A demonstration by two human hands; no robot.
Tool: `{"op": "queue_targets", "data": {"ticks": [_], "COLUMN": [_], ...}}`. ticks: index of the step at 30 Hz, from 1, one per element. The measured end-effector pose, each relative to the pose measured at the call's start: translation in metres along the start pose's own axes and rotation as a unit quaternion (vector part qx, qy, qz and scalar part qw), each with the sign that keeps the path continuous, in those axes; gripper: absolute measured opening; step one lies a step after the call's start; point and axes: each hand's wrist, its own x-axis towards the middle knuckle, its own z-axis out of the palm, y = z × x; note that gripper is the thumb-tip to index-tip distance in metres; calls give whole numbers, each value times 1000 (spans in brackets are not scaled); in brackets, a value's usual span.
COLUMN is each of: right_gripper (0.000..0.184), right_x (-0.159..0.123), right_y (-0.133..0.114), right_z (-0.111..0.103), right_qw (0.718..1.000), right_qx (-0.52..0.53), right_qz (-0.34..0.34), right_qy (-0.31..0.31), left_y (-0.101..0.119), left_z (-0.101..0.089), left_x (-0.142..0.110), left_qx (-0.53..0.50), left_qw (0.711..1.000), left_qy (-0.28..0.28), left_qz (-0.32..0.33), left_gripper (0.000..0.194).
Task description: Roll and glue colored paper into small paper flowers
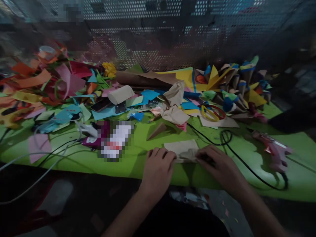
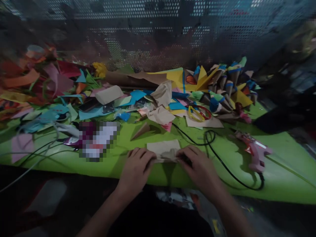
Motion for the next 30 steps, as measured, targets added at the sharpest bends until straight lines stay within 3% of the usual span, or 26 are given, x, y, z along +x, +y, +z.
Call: {"op": "queue_targets", "data": {"ticks": [7,15,21,25,30], "right_gripper": [16,9,8,16,18], "right_x": [-6,-2,7,6,2], "right_y": [-4,-5,-9,-8,-5], "right_z": [-5,-8,-2,1,-3], "right_qw": [999,999,1000,1000,999], "right_qx": [6,14,7,23,19], "right_qz": [-43,-13,24,-12,-43], "right_qy": [-21,-35,-18,7,-19], "left_y": [-8,-8,-4,-5,-8], "left_z": [-2,-3,-2,-3,-2], "left_x": [-9,-8,-2,-1,-3], "left_qx": [-2,1,15,20,13], "left_qw": [999,999,999,1000,999], "left_qy": [21,35,26,13,16], "left_qz": [32,37,16,12,29], "left_gripper": [25,4,10,12,22]}}
